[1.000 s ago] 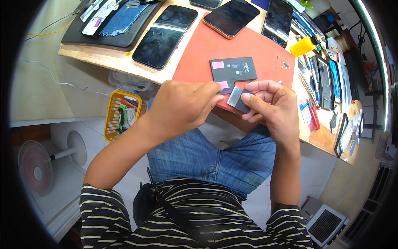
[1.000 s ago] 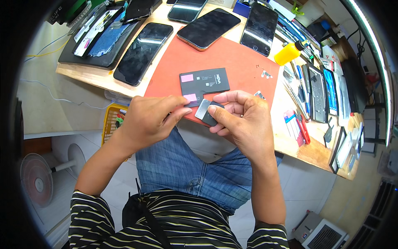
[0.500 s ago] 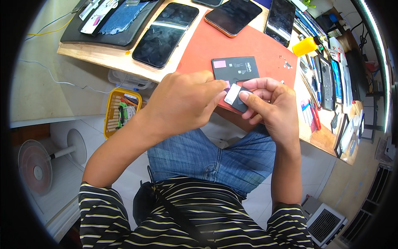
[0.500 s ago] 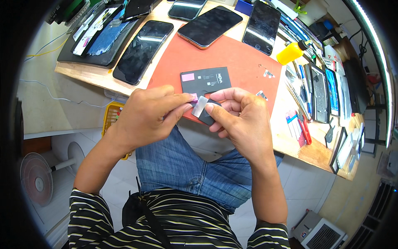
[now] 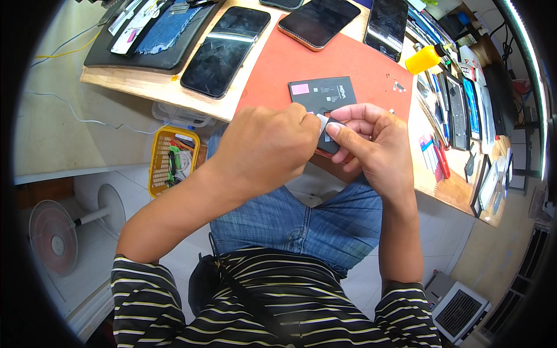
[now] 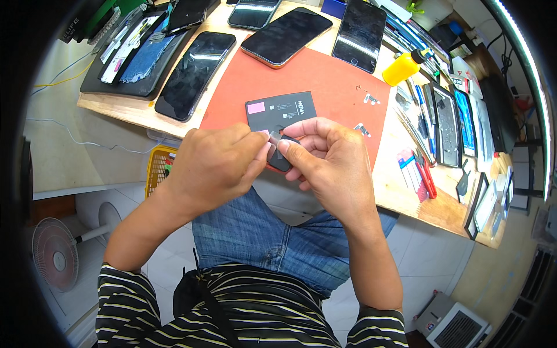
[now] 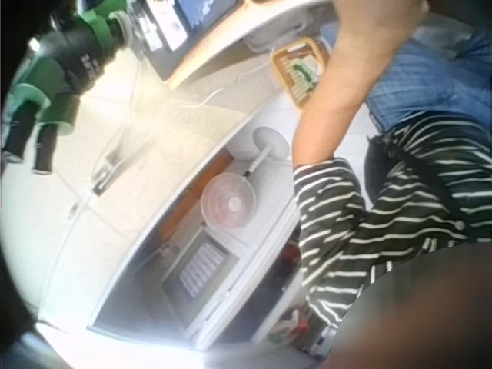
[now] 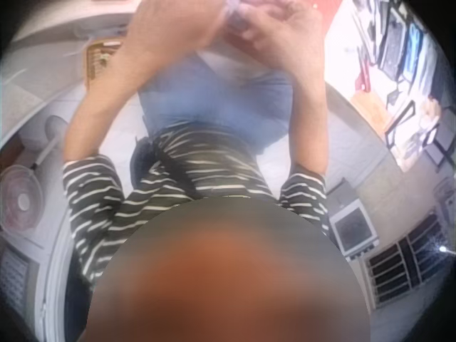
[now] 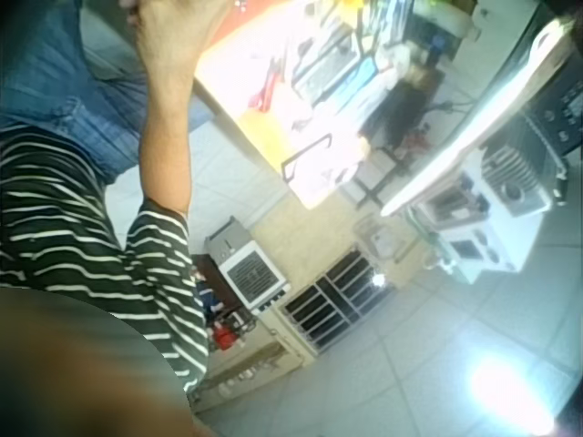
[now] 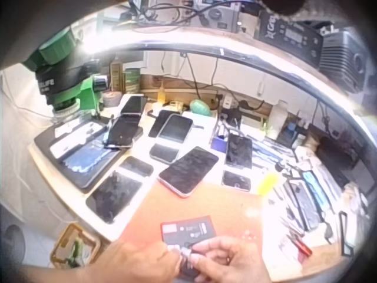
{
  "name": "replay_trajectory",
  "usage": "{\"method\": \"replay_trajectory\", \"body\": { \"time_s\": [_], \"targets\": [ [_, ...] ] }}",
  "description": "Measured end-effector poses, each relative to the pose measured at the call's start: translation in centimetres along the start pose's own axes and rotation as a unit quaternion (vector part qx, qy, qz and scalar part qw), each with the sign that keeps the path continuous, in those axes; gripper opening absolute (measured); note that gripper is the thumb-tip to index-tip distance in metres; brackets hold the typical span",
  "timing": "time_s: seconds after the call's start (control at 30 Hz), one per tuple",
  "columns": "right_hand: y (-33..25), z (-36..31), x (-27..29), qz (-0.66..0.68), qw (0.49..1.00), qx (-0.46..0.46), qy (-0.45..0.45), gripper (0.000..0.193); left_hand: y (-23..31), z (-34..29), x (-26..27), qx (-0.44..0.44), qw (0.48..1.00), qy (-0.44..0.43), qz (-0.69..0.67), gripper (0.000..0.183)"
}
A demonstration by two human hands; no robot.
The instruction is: The person retrieves adhesive strips from a drawer, cuts them with scissors, and applies them to a phone battery. The person then places the battery into a disassembled smartphone and aligns it within the chassis.
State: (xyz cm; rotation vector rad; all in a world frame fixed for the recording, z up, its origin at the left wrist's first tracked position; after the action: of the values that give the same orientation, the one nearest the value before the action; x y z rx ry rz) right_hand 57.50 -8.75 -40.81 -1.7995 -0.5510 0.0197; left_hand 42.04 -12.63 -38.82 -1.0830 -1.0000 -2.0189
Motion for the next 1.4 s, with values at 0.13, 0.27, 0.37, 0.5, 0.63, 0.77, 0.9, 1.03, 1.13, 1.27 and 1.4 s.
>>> {"method": "replay_trajectory", "body": {
  "time_s": [0.13,0.27,0.37,0.5,0.63,0.77,0.9,1.03,1.13,1.27,1.4],
  "targets": [
    [-0.1,0.1,-0.1,0.005,1.0,0.011,0.008,0.024,-0.2,0.0,-0.1,0.011,0.999,0.039,-0.032,0.011],
    [-0.2,0.2,-0.2,0.001,1.0,0.009,0.006,0.024,-1.3,0.2,-0.1,0.05,0.988,0.077,-0.124,0.01],
    [-0.3,0.2,-0.2,-0.005,1.0,0.008,0.001,0.023,-2.0,0.5,0.0,0.088,0.98,0.086,-0.157,0.009],
    [-0.1,0.3,0.0,-0.009,1.0,-0.005,0.0,0.023,-3.3,0.6,0.5,0.174,0.954,0.051,-0.238,0.009],
    [-0.1,0.4,0.0,0.002,1.0,-0.007,-0.006,0.024,-4.1,0.5,0.8,0.243,0.926,0.009,-0.289,0.009],
    [-0.2,0.6,0.1,0.016,1.0,-0.003,-0.01,0.024,-4.1,0.4,1.1,0.236,0.926,0.011,-0.294,0.009],
    [-0.3,0.8,0.1,0.011,1.0,0.003,-0.013,0.024,-3.5,0.2,1.3,0.19,0.946,0.05,-0.257,0.01],
    [-0.2,0.9,0.1,0.002,1.0,-0.009,-0.015,0.025,-2.1,0.1,1.7,0.103,0.981,0.074,-0.147,0.016],
    [-0.2,0.9,0.1,0.005,1.0,-0.006,-0.015,0.025,-1.5,0.0,1.3,0.091,0.993,0.038,-0.065,0.019],
    [-0.4,0.9,-0.1,0.004,1.0,0.001,-0.021,0.025,-1.5,-0.2,1.0,0.101,0.994,-0.002,-0.036,0.02],
    [-0.7,0.9,-0.4,-0.004,1.0,0.007,-0.026,0.025,-1.6,-0.7,1.5,0.087,0.995,-0.005,-0.053,0.021]
  ]
}}
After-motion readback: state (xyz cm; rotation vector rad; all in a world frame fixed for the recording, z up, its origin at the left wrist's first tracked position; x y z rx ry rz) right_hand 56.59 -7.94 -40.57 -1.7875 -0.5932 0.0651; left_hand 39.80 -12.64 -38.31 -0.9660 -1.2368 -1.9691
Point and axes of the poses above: each hand's wrist, its own z-axis towards the middle knuckle, its own x-axis out of the back of the hand, y = z × x, the point moved 6 cm from there along z, towards the middle knuckle, and after that the axes turned 4 degrees about -z, right-handed, at the moved point
